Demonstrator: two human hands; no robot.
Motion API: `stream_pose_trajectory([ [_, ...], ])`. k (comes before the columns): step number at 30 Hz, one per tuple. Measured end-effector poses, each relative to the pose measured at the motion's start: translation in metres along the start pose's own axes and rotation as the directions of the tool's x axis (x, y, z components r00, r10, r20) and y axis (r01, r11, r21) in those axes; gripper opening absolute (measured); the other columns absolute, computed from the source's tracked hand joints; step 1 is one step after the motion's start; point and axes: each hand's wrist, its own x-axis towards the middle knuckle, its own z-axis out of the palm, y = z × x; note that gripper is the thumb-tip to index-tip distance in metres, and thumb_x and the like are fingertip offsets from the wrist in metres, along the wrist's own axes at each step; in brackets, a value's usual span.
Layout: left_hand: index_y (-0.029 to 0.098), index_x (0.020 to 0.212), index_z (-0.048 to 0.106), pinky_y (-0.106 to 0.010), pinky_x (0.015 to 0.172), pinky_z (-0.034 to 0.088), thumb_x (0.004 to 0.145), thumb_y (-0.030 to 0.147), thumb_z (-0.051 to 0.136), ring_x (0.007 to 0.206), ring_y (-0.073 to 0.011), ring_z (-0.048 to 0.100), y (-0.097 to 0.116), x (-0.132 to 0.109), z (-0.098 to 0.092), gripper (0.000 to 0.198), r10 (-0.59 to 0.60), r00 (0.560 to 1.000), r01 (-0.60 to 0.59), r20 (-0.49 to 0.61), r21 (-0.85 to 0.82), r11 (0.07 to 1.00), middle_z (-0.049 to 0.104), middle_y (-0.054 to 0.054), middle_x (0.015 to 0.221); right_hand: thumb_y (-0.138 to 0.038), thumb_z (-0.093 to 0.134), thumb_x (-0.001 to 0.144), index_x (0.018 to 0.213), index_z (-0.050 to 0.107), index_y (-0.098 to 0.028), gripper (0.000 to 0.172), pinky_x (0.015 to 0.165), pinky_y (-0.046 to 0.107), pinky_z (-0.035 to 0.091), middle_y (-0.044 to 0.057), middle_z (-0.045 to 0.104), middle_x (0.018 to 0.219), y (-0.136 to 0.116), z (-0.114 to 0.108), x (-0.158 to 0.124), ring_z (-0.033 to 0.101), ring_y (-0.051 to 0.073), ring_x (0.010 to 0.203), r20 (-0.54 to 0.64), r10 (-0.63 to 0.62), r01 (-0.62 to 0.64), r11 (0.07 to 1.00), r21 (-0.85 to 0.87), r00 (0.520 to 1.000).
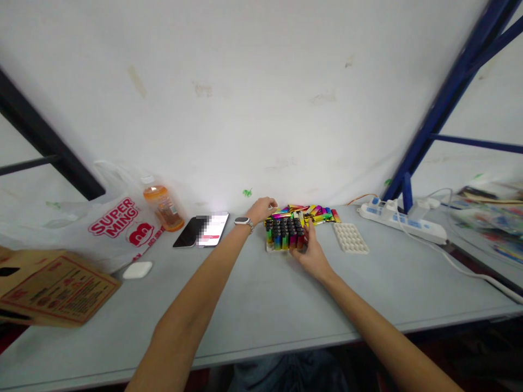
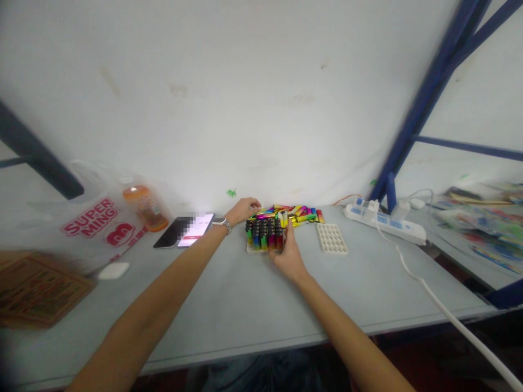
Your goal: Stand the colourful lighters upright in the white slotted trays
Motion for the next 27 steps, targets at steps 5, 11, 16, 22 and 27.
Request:
stream_pose_trajectory([
  [5, 0.012, 0.094, 0.072, -0.029, 0.079, 0.048, 0.075, 0.017, 0.062, 0.085, -0.0208, 0.065, 0.004, 0.026, 0.010, 0.022, -0.024, 0.993, 0.017, 0.112, 0.060, 0.998, 0.072, -0.011, 0.093, -0.023, 0.068, 0.071, 0.152, 0.012, -0.024, 0.099, 0.109, 0.053, 0.034, 0.016, 0.041, 0.145, 0.011, 0.000, 0.000, 0.044, 0.028, 0.133, -0.029, 0.013, -0.012, 0.999, 0.043, 0.999],
  [11, 0.013, 0.086, 0.073, -0.028, 0.077, 0.048, 0.069, 0.013, 0.064, 0.081, -0.0213, 0.066, 0.008, 0.029, 0.014, 0.020, -0.052, 0.986, 0.038, 0.160, 0.088, 0.995, 0.072, -0.011, 0.086, -0.031, 0.069, 0.074, 0.150, 0.013, -0.024, 0.095, 0.107, 0.050, 0.039, 0.017, 0.041, 0.140, 0.010, 0.000, 0.001, 0.050, 0.026, 0.125, -0.035, 0.055, -0.052, 0.995, 0.086, 0.998],
  [16, 0.010, 0.094, 0.070, -0.030, 0.082, 0.049, 0.076, 0.017, 0.061, 0.088, -0.0223, 0.065, 0.008, 0.016, -0.001, 0.021, -0.066, 0.994, 0.064, 0.085, 0.028, 0.998, 0.070, -0.013, 0.094, -0.035, 0.068, 0.075, 0.149, 0.016, -0.025, 0.091, 0.105, 0.051, 0.040, 0.016, 0.042, 0.138, 0.018, -0.003, 0.003, 0.048, 0.027, 0.126, -0.055, 0.089, -0.083, 0.991, 0.100, 0.995],
  [22, 0.014, 0.107, 0.062, -0.030, 0.083, 0.052, 0.082, 0.022, 0.062, 0.088, -0.0172, 0.064, 0.013, -0.040, -0.034, 0.027, -0.138, 0.980, 0.091, -0.142, -0.296, 0.951, 0.068, -0.008, 0.100, -0.034, 0.066, 0.074, 0.143, 0.029, -0.027, 0.078, 0.094, 0.048, 0.048, 0.013, 0.048, 0.131, 0.014, -0.008, 0.003, 0.050, 0.027, 0.121, -0.136, 0.142, -0.128, 0.986, 0.108, 0.980],
  [27, 0.016, 0.101, 0.058, -0.029, 0.079, 0.052, 0.080, 0.029, 0.068, 0.085, -0.0152, 0.062, 0.038, -0.112, -0.030, 0.026, -0.209, 0.950, 0.014, -0.230, -0.640, 0.768, 0.065, -0.004, 0.089, -0.034, 0.062, 0.079, 0.122, 0.050, -0.021, 0.046, 0.077, 0.036, 0.049, 0.009, 0.056, 0.108, -0.020, -0.009, -0.010, 0.055, 0.022, 0.096, -0.334, -0.043, 0.047, 0.999, 0.003, 0.942],
])
